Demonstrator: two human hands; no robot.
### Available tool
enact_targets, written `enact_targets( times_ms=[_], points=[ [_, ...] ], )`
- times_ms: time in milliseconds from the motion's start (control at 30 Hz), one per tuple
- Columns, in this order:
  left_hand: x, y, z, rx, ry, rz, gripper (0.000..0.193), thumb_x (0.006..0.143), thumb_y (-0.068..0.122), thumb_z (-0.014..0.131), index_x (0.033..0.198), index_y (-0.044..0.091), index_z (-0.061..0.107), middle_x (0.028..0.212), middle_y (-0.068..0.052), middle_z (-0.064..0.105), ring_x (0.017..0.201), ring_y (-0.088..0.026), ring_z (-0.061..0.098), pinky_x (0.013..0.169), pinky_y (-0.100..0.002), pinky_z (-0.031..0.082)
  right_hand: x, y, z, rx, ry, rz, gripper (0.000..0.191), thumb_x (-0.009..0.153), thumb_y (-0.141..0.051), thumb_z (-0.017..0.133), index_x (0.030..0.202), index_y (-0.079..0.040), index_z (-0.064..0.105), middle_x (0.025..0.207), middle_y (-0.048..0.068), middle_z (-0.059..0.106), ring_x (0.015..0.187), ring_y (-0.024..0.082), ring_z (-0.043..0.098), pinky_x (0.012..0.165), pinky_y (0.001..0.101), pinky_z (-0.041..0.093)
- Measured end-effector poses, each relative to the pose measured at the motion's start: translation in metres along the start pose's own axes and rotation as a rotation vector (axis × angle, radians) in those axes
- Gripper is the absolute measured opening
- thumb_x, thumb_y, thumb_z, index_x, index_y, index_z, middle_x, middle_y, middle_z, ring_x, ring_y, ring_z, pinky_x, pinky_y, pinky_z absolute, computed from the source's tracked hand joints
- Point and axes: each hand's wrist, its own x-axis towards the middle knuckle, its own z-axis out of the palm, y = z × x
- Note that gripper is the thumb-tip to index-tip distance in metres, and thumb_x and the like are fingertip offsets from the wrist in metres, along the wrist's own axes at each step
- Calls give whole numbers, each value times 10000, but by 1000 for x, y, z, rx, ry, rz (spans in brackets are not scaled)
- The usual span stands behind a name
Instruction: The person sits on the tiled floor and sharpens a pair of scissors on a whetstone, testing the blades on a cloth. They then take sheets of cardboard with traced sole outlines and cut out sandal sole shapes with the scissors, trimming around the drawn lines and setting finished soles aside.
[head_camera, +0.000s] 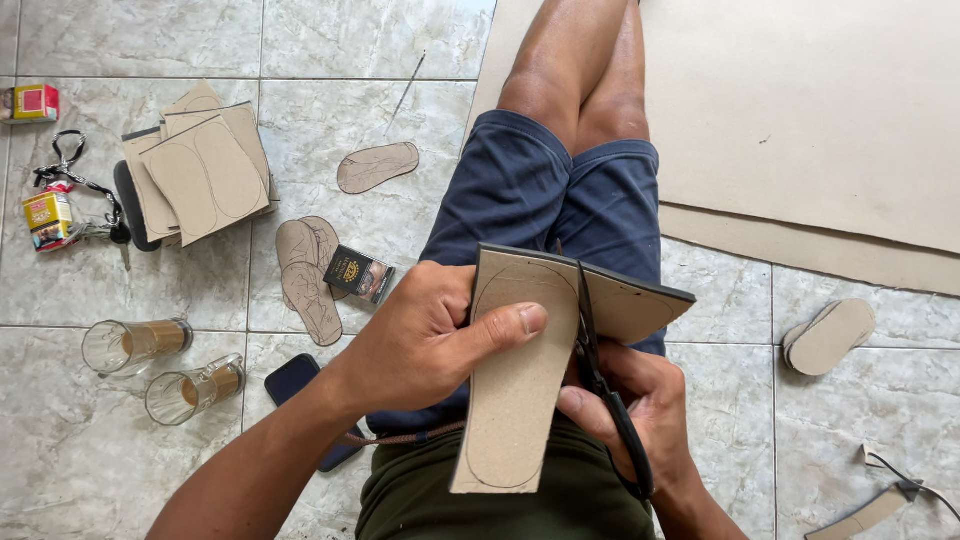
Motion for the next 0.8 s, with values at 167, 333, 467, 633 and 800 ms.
enact_targets(
  times_ms=[167,333,467,633,800],
  points=[
    [1,-3,-2,-51,-41,1,248,1009,194,636,1008,-28,747,830,-37,769,727,-44,674,600,-232,554,-2,6,-2,5,7,59,308,780,-200,807,917,46,684,744,29,654,685,84,572,619,244,469],
    [2,-3,-7,-46,-72,-33,233,995,183,653,993,-29,749,811,-28,755,714,-40,656,599,-236,551,-4,8,-5,-13,-3,45,307,795,-195,828,893,62,691,738,43,640,675,94,538,604,254,429],
    [3,3,-8,7,-115,-44,236,988,204,659,976,-12,753,785,-20,749,697,-31,646,585,-234,541,-4,1,-4,-76,-30,46,350,794,-204,813,993,56,688,773,37,648,710,94,553,630,252,455],
    [6,7,-9,103,-139,-83,254,955,248,679,891,16,760,706,0,738,625,-23,634,524,-240,519,-1,-7,1,6,-60,50,448,785,-212,786,1123,56,661,842,28,645,769,89,563,683,249,473],
    [6,2,-15,118,-165,-91,268,951,255,685,847,16,749,672,0,720,591,-30,612,497,-243,497,-5,-5,-3,-71,-49,17,341,788,-218,808,936,55,667,755,29,620,696,99,519,624,255,430]
  ],
)
